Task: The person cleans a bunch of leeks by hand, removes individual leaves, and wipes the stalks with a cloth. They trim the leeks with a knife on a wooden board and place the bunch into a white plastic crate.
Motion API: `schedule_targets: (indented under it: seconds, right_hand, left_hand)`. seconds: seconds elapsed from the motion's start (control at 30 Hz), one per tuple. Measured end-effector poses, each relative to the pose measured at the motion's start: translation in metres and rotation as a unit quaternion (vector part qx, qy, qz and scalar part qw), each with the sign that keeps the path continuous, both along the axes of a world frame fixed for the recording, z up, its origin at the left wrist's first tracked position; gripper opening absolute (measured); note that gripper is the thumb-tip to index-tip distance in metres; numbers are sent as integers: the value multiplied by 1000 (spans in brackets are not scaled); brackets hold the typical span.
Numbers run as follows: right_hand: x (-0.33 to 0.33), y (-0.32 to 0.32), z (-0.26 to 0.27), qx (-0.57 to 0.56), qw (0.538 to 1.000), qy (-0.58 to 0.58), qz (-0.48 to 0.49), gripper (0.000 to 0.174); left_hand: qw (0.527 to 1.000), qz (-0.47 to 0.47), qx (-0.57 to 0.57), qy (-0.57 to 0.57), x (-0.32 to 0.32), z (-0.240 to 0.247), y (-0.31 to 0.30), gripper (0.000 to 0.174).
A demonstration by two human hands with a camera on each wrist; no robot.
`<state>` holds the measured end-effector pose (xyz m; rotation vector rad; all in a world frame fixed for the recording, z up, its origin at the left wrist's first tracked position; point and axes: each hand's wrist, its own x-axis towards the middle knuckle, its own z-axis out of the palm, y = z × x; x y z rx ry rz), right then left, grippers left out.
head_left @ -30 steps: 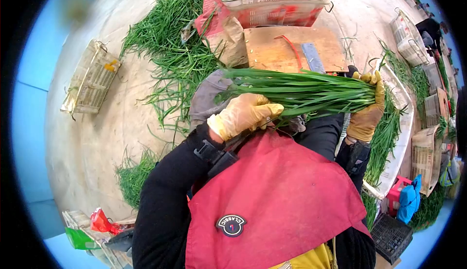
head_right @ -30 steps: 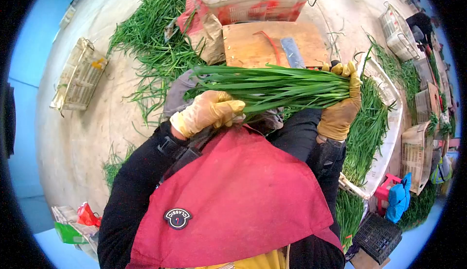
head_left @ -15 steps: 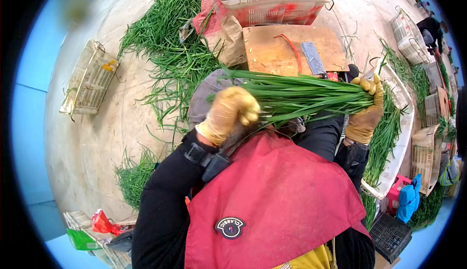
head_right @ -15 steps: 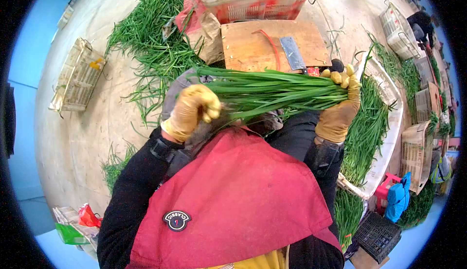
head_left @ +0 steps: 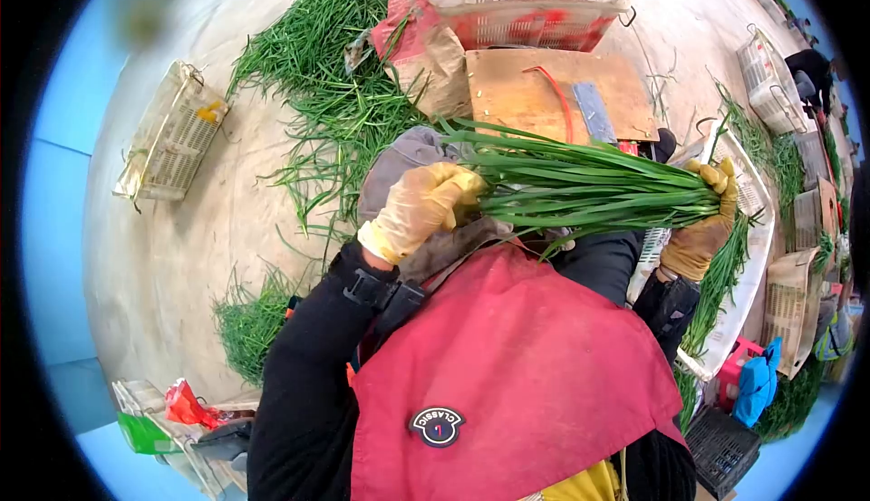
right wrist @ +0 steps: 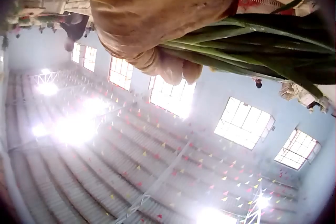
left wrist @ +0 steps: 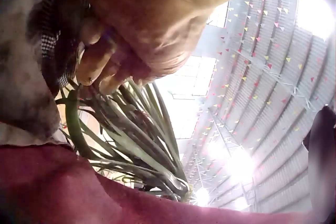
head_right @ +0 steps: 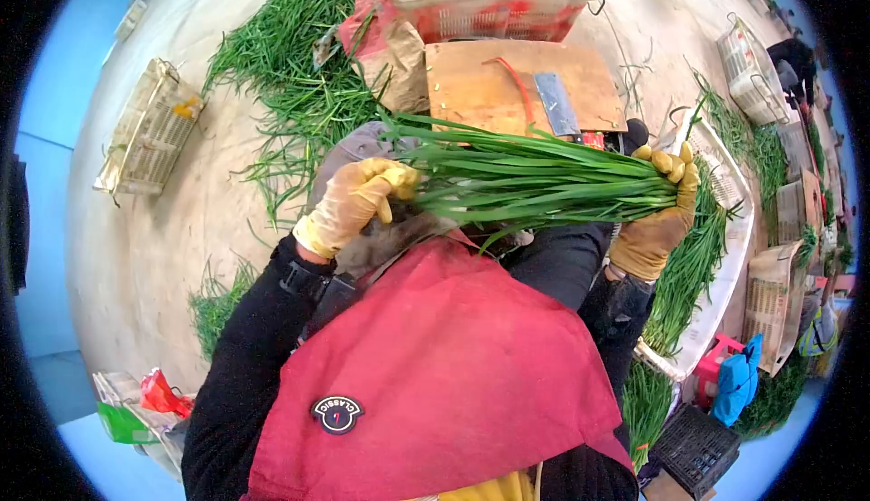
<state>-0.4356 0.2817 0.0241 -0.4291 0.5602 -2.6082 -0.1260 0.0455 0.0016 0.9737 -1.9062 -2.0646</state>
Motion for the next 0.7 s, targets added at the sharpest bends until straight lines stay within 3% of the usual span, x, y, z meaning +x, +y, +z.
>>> schedule_targets:
  seconds: [0.13,0.37,0.6,0.7]
  right_hand:
    - [2,4,3,-20,999,40,28,30]
    - [11,3,4,-7,999,37,25,30]
    - [11,4,4,8,999,30,12,32]
    - [11,4,3,10,999,28,12,32]
  left_hand:
    - [998,-10,-19,-59,-10,13,10,29]
    - [992,-31,-119,-35,-29,26,23,30]
    - [997,-15,-72,-4,-38,6,16,23]
    - [974,12,-217,60,-43,-26,12,33]
